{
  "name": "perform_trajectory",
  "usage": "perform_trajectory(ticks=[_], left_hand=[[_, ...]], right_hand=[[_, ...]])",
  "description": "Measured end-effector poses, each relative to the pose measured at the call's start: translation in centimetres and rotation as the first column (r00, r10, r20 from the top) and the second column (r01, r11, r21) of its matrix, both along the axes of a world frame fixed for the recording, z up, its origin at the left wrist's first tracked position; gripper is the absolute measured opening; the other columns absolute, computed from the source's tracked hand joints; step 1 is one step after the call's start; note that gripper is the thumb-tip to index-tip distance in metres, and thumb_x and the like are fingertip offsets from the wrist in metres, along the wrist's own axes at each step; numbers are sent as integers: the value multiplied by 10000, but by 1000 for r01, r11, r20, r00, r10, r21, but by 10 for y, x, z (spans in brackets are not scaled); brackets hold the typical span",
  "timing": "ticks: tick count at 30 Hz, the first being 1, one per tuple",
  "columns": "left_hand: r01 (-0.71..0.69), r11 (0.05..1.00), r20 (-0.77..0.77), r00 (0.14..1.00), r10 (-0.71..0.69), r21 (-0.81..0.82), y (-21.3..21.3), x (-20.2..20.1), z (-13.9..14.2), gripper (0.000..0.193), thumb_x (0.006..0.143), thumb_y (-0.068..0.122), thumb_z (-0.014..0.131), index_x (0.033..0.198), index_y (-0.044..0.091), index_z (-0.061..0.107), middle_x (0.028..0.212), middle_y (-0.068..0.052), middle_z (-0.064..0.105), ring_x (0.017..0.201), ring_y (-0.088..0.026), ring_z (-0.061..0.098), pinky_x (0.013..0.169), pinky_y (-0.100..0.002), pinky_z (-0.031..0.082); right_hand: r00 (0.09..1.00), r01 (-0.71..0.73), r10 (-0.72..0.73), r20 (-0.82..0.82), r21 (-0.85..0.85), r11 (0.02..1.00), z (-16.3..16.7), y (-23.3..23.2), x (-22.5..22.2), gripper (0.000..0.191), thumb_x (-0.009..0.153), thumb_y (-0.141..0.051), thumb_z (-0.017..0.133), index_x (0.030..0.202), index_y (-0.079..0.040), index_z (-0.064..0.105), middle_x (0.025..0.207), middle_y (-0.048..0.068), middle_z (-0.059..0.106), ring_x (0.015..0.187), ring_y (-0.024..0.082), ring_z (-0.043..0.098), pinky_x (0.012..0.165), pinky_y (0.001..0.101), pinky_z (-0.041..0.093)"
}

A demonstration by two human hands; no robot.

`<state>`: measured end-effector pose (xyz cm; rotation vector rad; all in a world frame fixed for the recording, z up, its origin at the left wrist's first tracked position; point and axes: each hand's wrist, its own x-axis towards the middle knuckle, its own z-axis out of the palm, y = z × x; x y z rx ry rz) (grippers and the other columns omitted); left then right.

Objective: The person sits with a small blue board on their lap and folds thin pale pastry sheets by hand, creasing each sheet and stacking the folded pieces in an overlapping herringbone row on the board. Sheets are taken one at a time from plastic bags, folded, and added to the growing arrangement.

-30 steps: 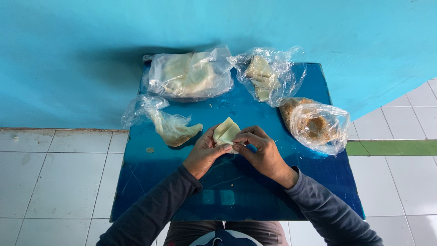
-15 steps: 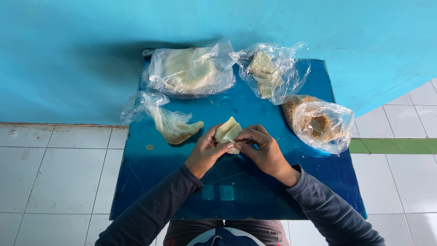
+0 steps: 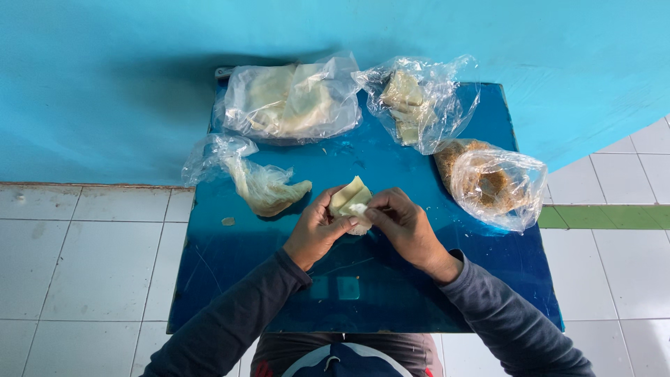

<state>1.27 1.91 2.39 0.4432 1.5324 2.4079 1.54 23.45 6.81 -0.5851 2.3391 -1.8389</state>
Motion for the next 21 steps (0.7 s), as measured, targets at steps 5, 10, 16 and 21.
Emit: perform_trajectory(ticks=[5,10,16,21], left_hand=[[-41,998,126,991,47,-51,0,-4,-3,581,915,111,710,1417,-51,466,1235,-168,660,1084,-198,713,913,-321,631],[-68,998,176,982,67,3,-1,-2,-3,555,925,97,712,1406,-59,482,1202,-166,673,1044,-197,718,887,-325,629],[-40,999,310,950,26,37,-10,4,1,535,916,105,709,1391,-26,500,1202,-139,690,1027,-190,737,868,-329,638],[57,997,390,918,-74,54,-36,10,3,545,907,110,718,1405,28,514,1205,-114,691,1014,-185,733,857,-331,628]], right_hand=[[947,102,30,320,-388,916,-2,-1,-8,159,1062,-135,533,1127,-3,594,1028,105,657,921,157,663,818,330,580],[947,89,25,319,-339,937,-3,-4,-7,167,1019,-105,598,1148,-2,621,1042,92,673,947,137,653,857,312,557],[936,144,6,352,-400,905,2,-2,-9,135,1009,-110,638,1096,-9,618,1024,77,685,901,139,673,803,323,581],[912,288,-90,401,-465,837,16,16,-38,95,1002,-102,640,1074,-40,651,944,59,686,786,140,669,704,300,572]])
